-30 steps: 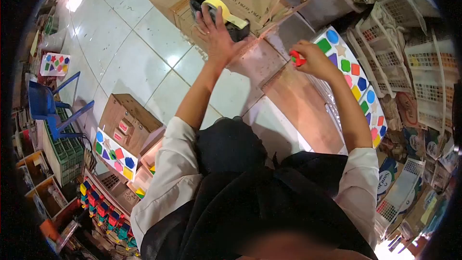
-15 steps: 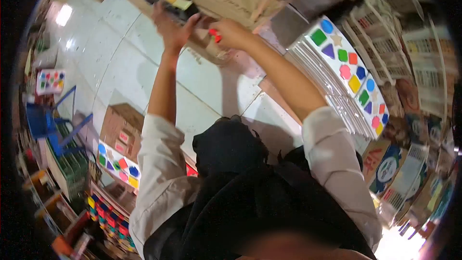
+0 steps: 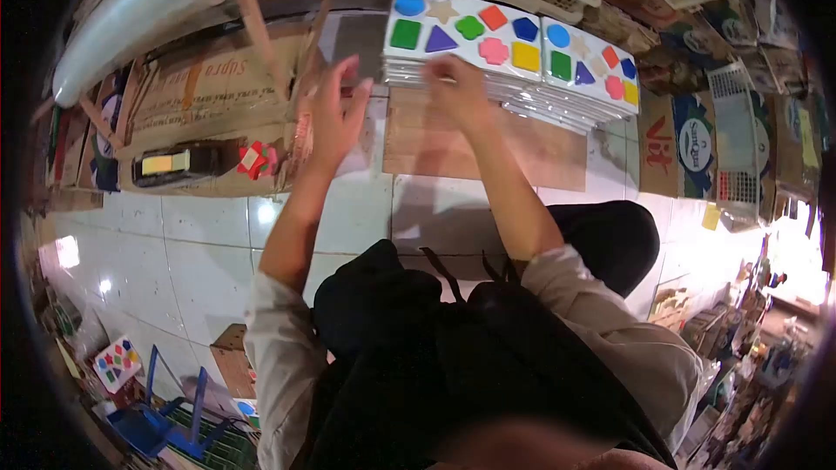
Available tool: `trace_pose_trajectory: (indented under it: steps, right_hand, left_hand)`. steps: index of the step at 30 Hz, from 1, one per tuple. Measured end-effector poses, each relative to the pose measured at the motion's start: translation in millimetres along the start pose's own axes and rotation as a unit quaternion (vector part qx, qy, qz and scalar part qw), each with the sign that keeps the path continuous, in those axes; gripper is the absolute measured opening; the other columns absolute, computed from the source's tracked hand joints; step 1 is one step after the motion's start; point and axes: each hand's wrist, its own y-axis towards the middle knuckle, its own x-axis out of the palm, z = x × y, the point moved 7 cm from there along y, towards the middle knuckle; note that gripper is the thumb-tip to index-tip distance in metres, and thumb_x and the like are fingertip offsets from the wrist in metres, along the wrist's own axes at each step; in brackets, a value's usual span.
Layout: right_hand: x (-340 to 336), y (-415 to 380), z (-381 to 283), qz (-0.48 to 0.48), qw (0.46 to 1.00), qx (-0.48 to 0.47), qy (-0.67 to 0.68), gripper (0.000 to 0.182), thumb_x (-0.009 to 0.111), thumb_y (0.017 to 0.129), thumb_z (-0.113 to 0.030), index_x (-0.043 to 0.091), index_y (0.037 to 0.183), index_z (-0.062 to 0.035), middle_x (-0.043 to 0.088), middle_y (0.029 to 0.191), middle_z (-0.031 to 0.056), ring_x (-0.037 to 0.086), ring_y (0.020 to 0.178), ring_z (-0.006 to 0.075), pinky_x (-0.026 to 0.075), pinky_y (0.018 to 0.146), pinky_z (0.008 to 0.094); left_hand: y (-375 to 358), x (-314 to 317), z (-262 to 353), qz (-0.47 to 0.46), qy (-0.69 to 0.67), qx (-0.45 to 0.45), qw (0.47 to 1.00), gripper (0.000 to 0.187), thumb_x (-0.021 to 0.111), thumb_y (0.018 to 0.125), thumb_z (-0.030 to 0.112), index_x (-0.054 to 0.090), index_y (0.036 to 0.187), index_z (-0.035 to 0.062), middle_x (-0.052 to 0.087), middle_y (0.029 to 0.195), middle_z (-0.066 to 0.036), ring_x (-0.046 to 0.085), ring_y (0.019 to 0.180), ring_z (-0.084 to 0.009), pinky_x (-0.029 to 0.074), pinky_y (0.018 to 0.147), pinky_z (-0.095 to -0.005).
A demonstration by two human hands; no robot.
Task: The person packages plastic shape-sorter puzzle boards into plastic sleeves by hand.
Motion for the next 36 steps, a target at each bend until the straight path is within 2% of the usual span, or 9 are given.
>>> trace_pose_trajectory:
  steps: [2, 4, 6, 8, 9, 21, 26, 34, 36]
  right_hand:
    - [-65.2, -25.4, 97.8, 0.195, 0.935, 0.145, 0.259, 0.016, 0.059, 0.078, -0.008, 0.056, 0.093, -0.0016, 0.057, 0.079, 0.0059, 0.052, 0.067, 0.0124, 0.046, 0.061, 0.0263]
    - [-109.7, -46.4, 146.5, 0.352, 0.843, 0.206, 0.35, 0.02, 0.058, 0.08, -0.01, 0.051, 0.097, -0.0024, 0.053, 0.08, 0.0063, 0.052, 0.066, 0.0148, 0.046, 0.058, 0.027]
    - [-130.9, -44.0, 153.7, 0.365, 0.823, 0.223, 0.374, 0.021, 0.058, 0.08, -0.01, 0.05, 0.098, -0.003, 0.053, 0.082, 0.0067, 0.052, 0.068, 0.016, 0.046, 0.058, 0.0277]
    - [-140.9, -36.8, 165.7, 0.368, 0.806, 0.228, 0.404, 0.021, 0.061, 0.079, -0.013, 0.05, 0.094, -0.0032, 0.053, 0.081, 0.0068, 0.053, 0.07, 0.018, 0.046, 0.059, 0.0284]
    - [-143.8, -34.0, 167.3, 0.372, 0.803, 0.231, 0.404, 0.021, 0.061, 0.079, -0.013, 0.05, 0.094, -0.0032, 0.053, 0.081, 0.0068, 0.053, 0.07, 0.018, 0.046, 0.059, 0.0284]
    - [-138.2, -26.2, 179.3, 0.313, 0.789, 0.255, 0.463, 0.015, 0.064, 0.072, -0.003, 0.054, 0.082, -0.0044, 0.054, 0.072, 0.0035, 0.052, 0.065, 0.0145, 0.045, 0.059, 0.0262]
    - [-134.6, -53.1, 173.0, 0.181, 0.825, 0.267, 0.465, 0.041, 0.05, 0.076, 0.001, 0.046, 0.116, -0.005, 0.053, 0.09, 0.005, 0.05, 0.079, 0.0134, 0.045, 0.065, 0.0273]
    - [-129.7, -101.8, 189.3, -0.004, 0.862, 0.242, 0.446, 0.044, 0.052, 0.074, 0.004, 0.044, 0.116, -0.0035, 0.056, 0.095, 0.0037, 0.053, 0.09, 0.0153, 0.045, 0.075, 0.031]
    - [-122.7, -107.5, 187.8, -0.096, 0.853, 0.221, 0.464, 0.055, 0.052, 0.073, 0.005, 0.035, 0.124, -0.0043, 0.055, 0.099, 0.007, 0.054, 0.091, 0.0168, 0.046, 0.078, 0.0333]
  left_hand:
    - [26.5, 35.6, -55.5, 0.008, 0.02, -0.055, 0.998, 0.038, 0.059, 0.079, 0.017, 0.05, 0.112, 0.0, 0.056, 0.099, -0.014, 0.055, 0.089, -0.0211, 0.046, 0.071, -0.0316]
    - [53.3, 61.4, -117.3, -0.005, 0.049, -0.063, 0.997, 0.039, 0.06, 0.079, 0.02, 0.051, 0.111, 0.0004, 0.058, 0.094, -0.01, 0.054, 0.082, -0.0175, 0.045, 0.068, -0.0275]
    - [66.7, 73.4, -133.2, -0.016, 0.079, -0.07, 0.994, 0.04, 0.062, 0.079, 0.024, 0.053, 0.111, 0.0007, 0.059, 0.089, -0.007, 0.054, 0.076, -0.0139, 0.044, 0.065, -0.0233]
    - [70.3, 83.1, -149.6, -0.043, -0.002, -0.22, 0.975, 0.04, 0.065, 0.077, 0.024, 0.056, 0.107, 0.0, 0.06, 0.083, -0.004, 0.052, 0.069, -0.0103, 0.042, 0.06, -0.0218]
    - [70.9, 84.5, -148.6, -0.048, -0.001, -0.221, 0.974, 0.04, 0.065, 0.077, 0.024, 0.056, 0.107, 0.0, 0.06, 0.083, -0.004, 0.052, 0.069, -0.0103, 0.042, 0.06, -0.0218]
    - [47.6, 84.4, -132.7, -0.045, -0.125, -0.324, 0.937, 0.023, 0.069, 0.071, 0.018, 0.06, 0.084, 0.0009, 0.059, 0.073, -0.002, 0.048, 0.068, -0.0074, 0.037, 0.062, -0.0216]
    - [-4.7, 79.3, -140.1, -0.063, -0.245, -0.363, 0.897, 0.027, 0.064, 0.074, 0.012, 0.049, 0.096, 0.0055, 0.056, 0.089, -0.002, 0.052, 0.081, -0.0104, 0.04, 0.068, -0.0247]
    - [-78.8, 62.2, -109.2, -0.053, -0.386, -0.366, 0.845, 0.035, 0.056, 0.075, -0.003, 0.045, 0.107, 0.0062, 0.055, 0.101, -0.005, 0.054, 0.09, -0.0121, 0.041, 0.08, -0.0248]
    - [-87.0, 58.5, -101.7, -0.058, -0.387, -0.369, 0.843, 0.036, 0.055, 0.075, -0.005, 0.045, 0.109, 0.0059, 0.055, 0.103, -0.005, 0.054, 0.093, -0.0129, 0.042, 0.084, -0.0254]
